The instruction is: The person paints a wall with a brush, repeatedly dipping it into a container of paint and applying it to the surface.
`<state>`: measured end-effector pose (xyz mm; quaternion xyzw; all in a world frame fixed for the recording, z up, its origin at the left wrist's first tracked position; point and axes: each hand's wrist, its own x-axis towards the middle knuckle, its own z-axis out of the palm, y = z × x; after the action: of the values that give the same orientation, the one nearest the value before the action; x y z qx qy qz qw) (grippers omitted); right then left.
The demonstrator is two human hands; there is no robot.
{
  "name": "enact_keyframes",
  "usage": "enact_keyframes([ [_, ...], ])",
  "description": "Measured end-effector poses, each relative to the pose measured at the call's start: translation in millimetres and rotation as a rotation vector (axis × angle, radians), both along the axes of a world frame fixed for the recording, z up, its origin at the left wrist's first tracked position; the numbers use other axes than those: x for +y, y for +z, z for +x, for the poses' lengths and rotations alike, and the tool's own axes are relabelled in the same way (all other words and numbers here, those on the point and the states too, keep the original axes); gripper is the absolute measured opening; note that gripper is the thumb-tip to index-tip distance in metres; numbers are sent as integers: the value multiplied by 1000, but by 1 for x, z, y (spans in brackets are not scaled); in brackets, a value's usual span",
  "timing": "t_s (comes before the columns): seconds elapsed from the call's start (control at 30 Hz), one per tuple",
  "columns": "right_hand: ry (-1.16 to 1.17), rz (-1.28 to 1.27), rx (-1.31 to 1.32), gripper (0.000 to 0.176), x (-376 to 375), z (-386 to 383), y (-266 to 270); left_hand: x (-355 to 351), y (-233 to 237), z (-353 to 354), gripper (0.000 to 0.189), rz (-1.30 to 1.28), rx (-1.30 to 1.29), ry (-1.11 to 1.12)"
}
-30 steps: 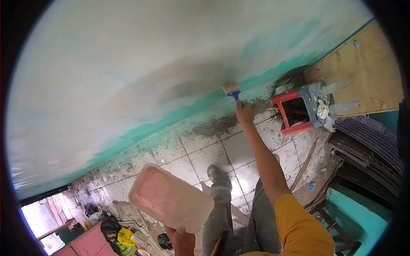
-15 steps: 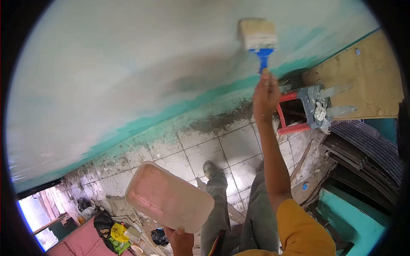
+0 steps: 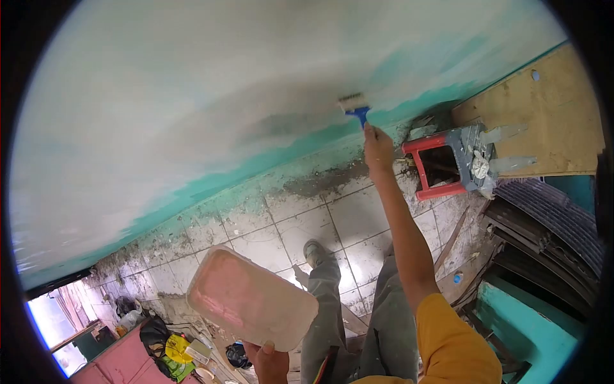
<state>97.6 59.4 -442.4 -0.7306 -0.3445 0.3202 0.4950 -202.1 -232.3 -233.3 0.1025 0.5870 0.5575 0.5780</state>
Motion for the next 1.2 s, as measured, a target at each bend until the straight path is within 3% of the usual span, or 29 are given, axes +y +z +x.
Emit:
enact_keyframes([
  [0.07, -20, 73, 19, 38, -7, -4, 62, 1, 0, -2, 89, 9, -26, -26],
  [0.13, -54, 262, 297, 35, -18, -9, 110, 4, 1, -1, 88, 32, -49, -46],
  [0.23, -78, 456, 424, 33, -21, -15, 126, 5, 3, 3, 88, 16, -19, -9],
  [0.3, -99, 443, 413, 33, -14, -13, 95, 5, 3, 5, 88, 22, -23, -5],
  [0.37, -119, 432, 401, 34, -3, -11, 28, 5, 3, 5, 88, 30, -27, 0],
  [0.43, -121, 364, -126, 33, 2, -9, -58, 1, 1, 1, 89, 14, -31, -19],
  [0.47, -126, 366, -120, 33, -2, -8, -74, -3, -2, -1, 89, 17, -24, -23],
  [0.53, -45, 24, -97, 36, -12, -6, -98, -10, -9, -6, 89, 10, 10, 8],
  [0.57, -50, 25, -90, 36, -12, -1, -110, -11, -10, -8, 89, 12, 17, 2],
  [0.63, -19, -212, 9, 39, -10, 8, -125, -11, -10, -9, 90, 1, -6, 33],
  [0.77, 68, -230, -103, 43, -3, 10, -29, -5, -4, -4, 89, -14, 18, 34],
  [0.83, -18, 12, 36, 38, -5, 8, 32, -2, -1, -3, 88, -13, -27, 0],
  [0.87, -19, 15, 36, 38, -11, 9, 64, 0, -1, -1, 88, -10, -27, -1],
  [0.93, -48, 200, 326, 33, -22, 9, 108, 4, 1, 3, 86, 28, -59, 0],
  [1.07, -65, 404, 278, 32, -14, 8, 94, 6, 3, 5, 85, 46, -73, -16],
  [1.17, -84, 348, 334, 33, -5, 3, 29, 3, 1, 6, 84, 37, -13, 6],
  [1.2, -61, 319, 182, 35, -1, 3, -2, 4, -1, 7, 84, 35, -6, -1],
])
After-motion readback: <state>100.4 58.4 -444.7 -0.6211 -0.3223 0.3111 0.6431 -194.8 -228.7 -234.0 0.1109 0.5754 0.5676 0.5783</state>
